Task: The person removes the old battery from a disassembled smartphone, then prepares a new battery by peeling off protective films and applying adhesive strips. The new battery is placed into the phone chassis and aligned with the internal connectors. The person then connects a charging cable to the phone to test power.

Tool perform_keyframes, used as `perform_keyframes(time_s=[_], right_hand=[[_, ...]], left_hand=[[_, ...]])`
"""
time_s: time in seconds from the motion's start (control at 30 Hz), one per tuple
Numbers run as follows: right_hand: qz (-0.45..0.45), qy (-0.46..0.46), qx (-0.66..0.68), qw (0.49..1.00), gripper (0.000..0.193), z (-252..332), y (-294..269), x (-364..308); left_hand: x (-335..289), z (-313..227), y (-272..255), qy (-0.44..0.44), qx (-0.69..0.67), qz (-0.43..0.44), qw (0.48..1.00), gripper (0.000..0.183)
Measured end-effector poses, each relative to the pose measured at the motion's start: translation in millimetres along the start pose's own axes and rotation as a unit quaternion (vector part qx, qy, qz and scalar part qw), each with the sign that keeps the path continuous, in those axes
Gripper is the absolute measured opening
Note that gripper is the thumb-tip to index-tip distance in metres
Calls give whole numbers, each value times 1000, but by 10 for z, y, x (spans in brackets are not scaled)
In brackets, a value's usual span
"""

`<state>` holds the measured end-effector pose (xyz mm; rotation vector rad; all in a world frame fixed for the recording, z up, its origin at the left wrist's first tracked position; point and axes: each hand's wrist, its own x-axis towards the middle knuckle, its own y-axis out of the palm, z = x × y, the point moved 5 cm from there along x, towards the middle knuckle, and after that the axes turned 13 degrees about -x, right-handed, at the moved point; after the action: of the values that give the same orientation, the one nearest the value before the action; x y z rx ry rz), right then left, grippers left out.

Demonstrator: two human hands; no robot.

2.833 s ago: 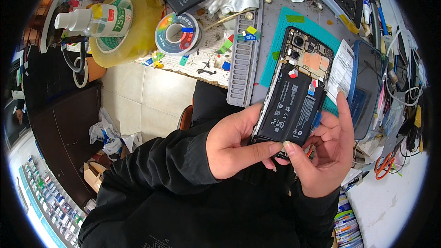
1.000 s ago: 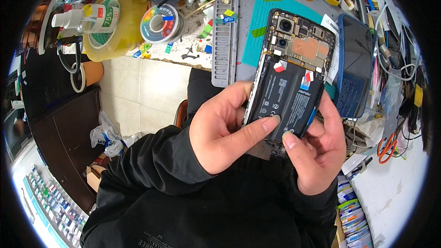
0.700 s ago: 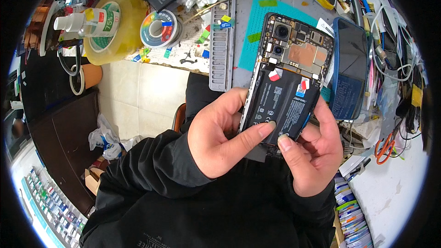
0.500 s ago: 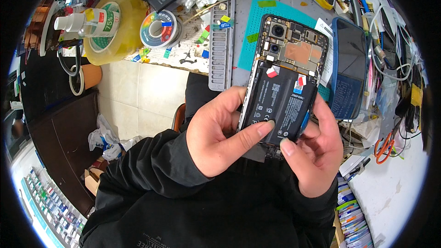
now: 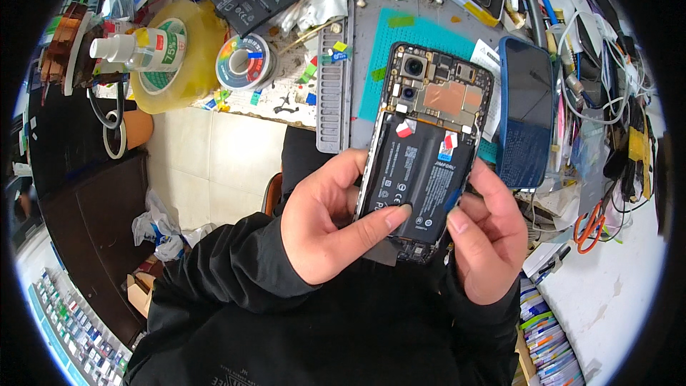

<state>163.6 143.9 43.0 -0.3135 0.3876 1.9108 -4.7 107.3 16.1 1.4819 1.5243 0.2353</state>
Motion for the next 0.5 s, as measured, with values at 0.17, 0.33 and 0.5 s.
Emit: perform_keyframes(time_s=[0.17,0.33,0.5], right_hand=[[54,-10,-12,998,56,81,50,-32],[66,-15,-102,992,58,82,59,-64],[58,-29,-59,996,51,86,4,-83]], left_hand=[[-36,-39,2,-15,36,3,999,48],[10,-24,-8,-3,44,-16,999,51],[-25,-25,-4,6,66,-11,998,48]])
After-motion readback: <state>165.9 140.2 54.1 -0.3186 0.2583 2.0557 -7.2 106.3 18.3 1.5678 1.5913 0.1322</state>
